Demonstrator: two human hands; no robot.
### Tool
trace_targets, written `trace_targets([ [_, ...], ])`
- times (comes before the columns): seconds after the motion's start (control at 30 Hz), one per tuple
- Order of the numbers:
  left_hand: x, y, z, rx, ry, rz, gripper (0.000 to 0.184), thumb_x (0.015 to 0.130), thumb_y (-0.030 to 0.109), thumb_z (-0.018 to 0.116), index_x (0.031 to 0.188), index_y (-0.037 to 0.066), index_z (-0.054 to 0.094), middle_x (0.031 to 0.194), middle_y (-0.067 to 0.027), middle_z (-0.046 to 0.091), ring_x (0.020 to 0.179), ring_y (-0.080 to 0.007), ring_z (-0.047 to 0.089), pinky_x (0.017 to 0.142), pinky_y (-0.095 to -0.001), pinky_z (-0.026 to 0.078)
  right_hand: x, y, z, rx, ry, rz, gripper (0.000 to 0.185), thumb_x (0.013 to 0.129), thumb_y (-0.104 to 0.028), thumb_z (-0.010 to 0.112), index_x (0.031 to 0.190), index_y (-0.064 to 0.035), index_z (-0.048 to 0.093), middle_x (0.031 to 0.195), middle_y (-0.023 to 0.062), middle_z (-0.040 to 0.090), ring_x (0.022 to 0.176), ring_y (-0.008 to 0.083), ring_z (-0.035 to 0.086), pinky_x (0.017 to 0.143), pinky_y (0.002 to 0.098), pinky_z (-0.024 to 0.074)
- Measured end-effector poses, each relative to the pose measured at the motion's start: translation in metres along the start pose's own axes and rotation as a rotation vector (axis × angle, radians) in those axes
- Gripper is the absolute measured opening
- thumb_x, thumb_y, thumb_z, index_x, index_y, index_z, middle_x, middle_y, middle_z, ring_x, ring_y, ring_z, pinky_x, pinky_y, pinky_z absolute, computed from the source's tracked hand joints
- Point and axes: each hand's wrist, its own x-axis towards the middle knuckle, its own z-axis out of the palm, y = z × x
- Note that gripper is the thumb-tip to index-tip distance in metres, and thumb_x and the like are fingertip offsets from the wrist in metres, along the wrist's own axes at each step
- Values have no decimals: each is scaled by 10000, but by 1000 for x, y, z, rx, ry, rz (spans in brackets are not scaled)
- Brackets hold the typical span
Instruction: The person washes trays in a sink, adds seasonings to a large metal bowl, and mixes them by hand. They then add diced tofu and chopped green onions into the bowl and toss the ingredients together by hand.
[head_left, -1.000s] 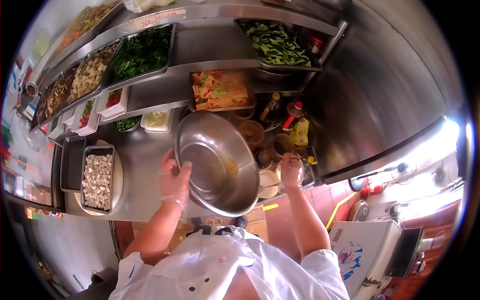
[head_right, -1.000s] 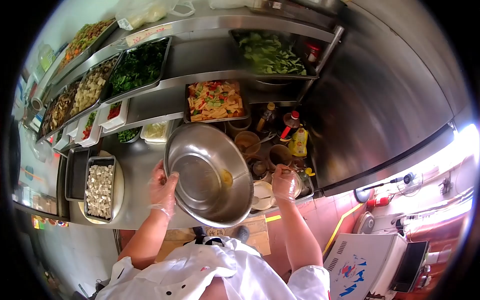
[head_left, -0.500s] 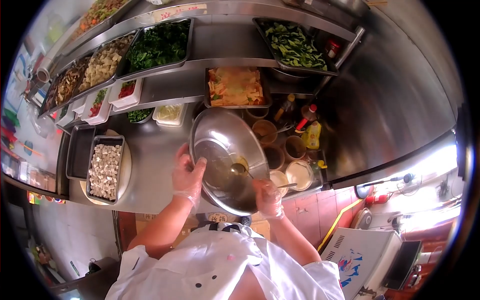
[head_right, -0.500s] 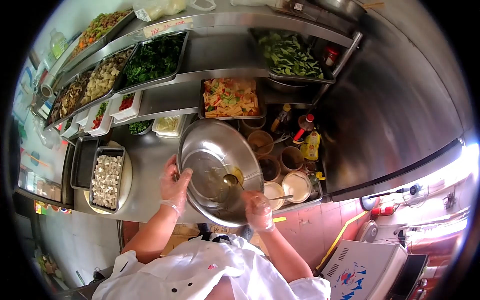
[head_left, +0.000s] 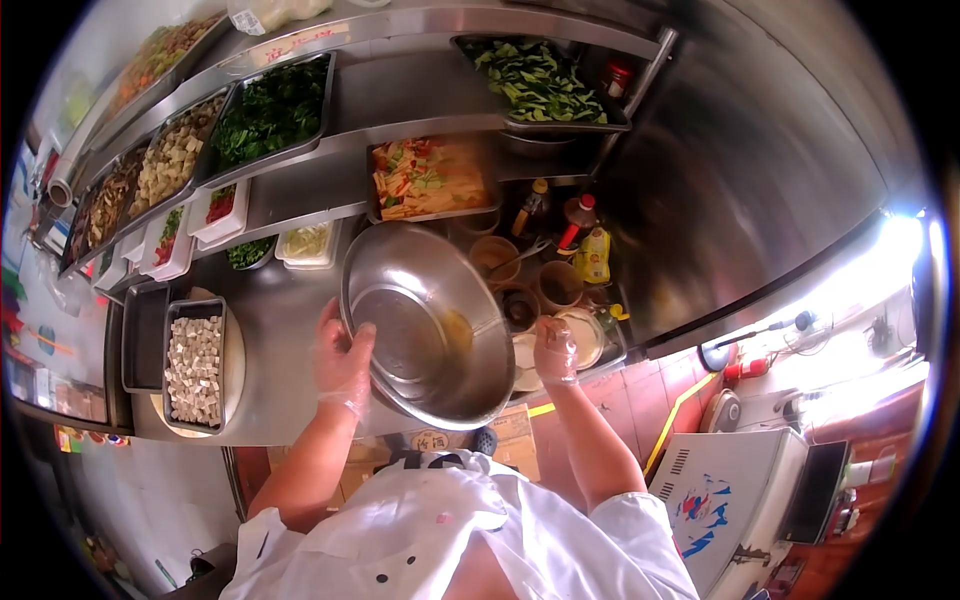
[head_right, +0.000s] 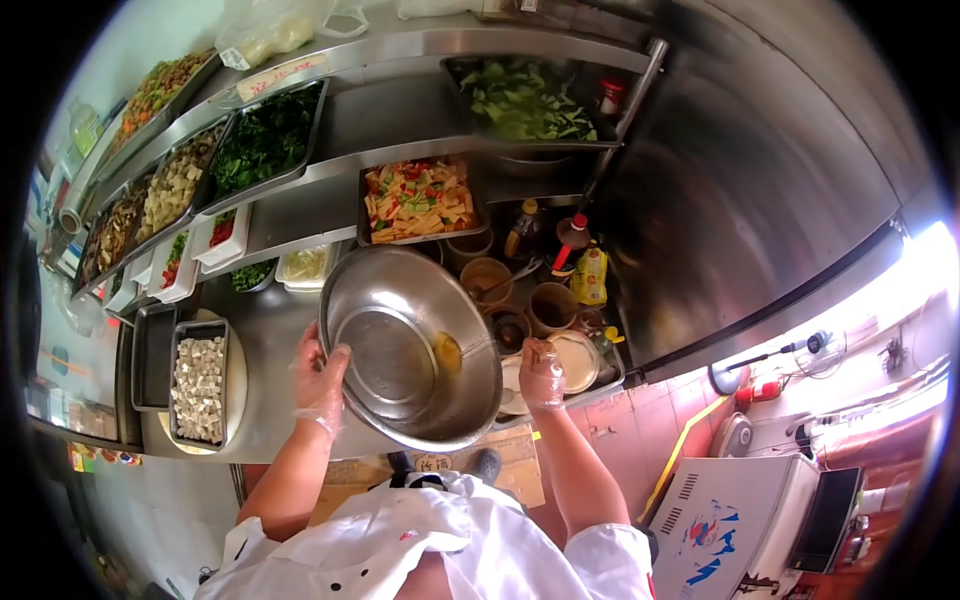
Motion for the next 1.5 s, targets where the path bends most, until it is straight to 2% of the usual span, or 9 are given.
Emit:
trace_targets([
  [0.13,-1,1,-1,25,11,-3,124,867,94,704,879,-5,631,1501,-123,371,1031,-136,566,885,-285,451,21,7,0,205,-43,558,274,989,-255,552,965,2,645,788,89,732,727,188,696,674,316,521],
  [0.23,-2,-2,-3,7,9,26,134,863,105,711,885,-5,637,1486,-108,380,1008,-132,573,865,-282,460,43,-19,-28,24,-83,567,416,971,-339,533,807,-3,715,747,130,722,705,273,705,696,357,530],
  [0.4,-5,6,-2,67,21,-19,139,862,116,718,905,1,655,1471,-87,386,944,-116,571,822,-280,471,57,-35,-43,65,-121,522,331,947,-292,608,801,-22,731,717,60,734,668,150,691,675,291,526],
  [0.63,-4,10,2,13,21,-13,131,856,101,710,925,-1,666,1461,-72,387,892,-93,560,771,-256,465,4,-107,-36,491,-344,238,120,918,-66,617,1026,-29,654,864,100,692,745,189,675,654,300,534],
  [0.73,-5,16,5,-31,23,-57,112,857,86,714,826,11,637,1451,-108,426,1113,-148,527,899,-287,428,6,-139,-55,191,-161,-566,254,829,55,607,1061,-37,656,997,143,677,831,272,681,700,347,559],
  [0.87,-5,13,3,-9,21,-72,128,866,98,715,861,-1,633,1459,-106,418,1127,-151,524,914,-290,424,-29,-119,-39,306,-188,-472,248,815,85,620,1029,-36,653,1014,158,671,868,279,683,749,361,559],
  [1.0,-2,5,2,3,28,-44,142,856,99,714,914,-10,645,1470,-87,409,923,-111,554,795,-263,452,-47,-82,-24,753,-136,489,31,959,-31,614,979,-8,621,899,92,691,812,150,673,726,259,537],
  [1.3,-3,-1,3,-20,22,6,156,863,76,705,964,-17,631,1487,-95,398,960,-112,580,827,-259,473,8,-23,-32,3,75,-84,69,932,-60,638,985,-26,610,885,129,694,785,262,697,701,332,557],
  [1.5,-4,-2,-4,84,22,48,146,848,95,725,920,4,636,1472,-114,406,900,-108,564,793,-259,463,11,13,7,160,-25,315,240,971,-232,589,897,-12,650,774,144,696,719,286,684,681,345,529],
])
